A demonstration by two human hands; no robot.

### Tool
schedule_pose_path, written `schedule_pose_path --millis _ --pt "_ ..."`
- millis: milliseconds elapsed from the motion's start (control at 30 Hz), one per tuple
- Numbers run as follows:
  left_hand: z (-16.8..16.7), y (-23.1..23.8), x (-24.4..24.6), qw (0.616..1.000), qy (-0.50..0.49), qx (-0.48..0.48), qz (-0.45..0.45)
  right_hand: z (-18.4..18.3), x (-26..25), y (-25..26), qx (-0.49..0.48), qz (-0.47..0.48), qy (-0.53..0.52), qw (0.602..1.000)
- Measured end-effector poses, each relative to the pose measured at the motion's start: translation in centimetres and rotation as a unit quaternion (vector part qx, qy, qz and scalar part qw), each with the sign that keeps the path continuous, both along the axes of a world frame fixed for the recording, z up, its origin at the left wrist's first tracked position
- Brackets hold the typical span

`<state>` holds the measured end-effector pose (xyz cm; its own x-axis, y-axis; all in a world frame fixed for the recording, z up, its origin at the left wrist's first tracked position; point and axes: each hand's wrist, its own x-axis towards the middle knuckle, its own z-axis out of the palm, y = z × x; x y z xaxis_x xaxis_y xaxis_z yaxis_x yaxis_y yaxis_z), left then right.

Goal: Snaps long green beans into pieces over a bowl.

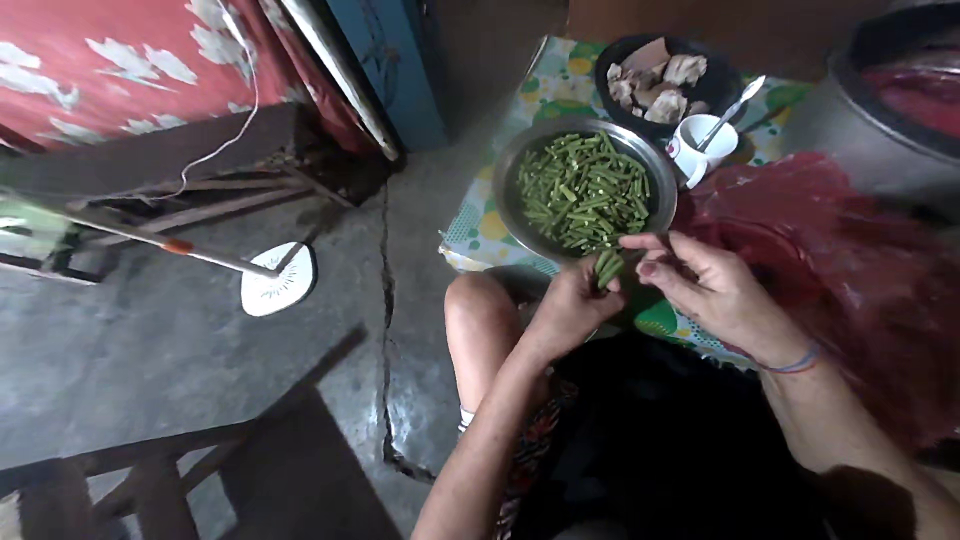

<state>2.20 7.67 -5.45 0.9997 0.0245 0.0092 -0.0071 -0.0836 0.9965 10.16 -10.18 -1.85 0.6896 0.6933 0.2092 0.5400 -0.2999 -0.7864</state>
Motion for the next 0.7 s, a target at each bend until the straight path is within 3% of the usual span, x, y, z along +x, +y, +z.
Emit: schedule_pose_path --millis 167,300,367,500,700 --pt "3.5 1.0 2.0 0.997 0.03 0.052 -0.054 0.9 2.0 2.6 0.051 0.008 0.09 0.995" --pt "2.9 3.0 3.5 0.993 -0.025 -0.03 -0.113 2.3 5.0 2.6 0.109 -0.044 0.127 0.985" --pt "1.7 3.3 4.2 0.994 -0.056 -0.025 -0.09 2.5 6.1 2.8 0.104 -0.056 0.127 0.985" --pt "0.6 3.7 4.7 0.998 -0.052 -0.009 -0.038 1.5 6.6 3.0 0.023 -0.047 0.036 0.998" --pt "0.4 5.4 4.2 0.985 0.003 -0.169 -0.035 0.0 4.4 4.6 -0.017 0.042 -0.09 0.995"
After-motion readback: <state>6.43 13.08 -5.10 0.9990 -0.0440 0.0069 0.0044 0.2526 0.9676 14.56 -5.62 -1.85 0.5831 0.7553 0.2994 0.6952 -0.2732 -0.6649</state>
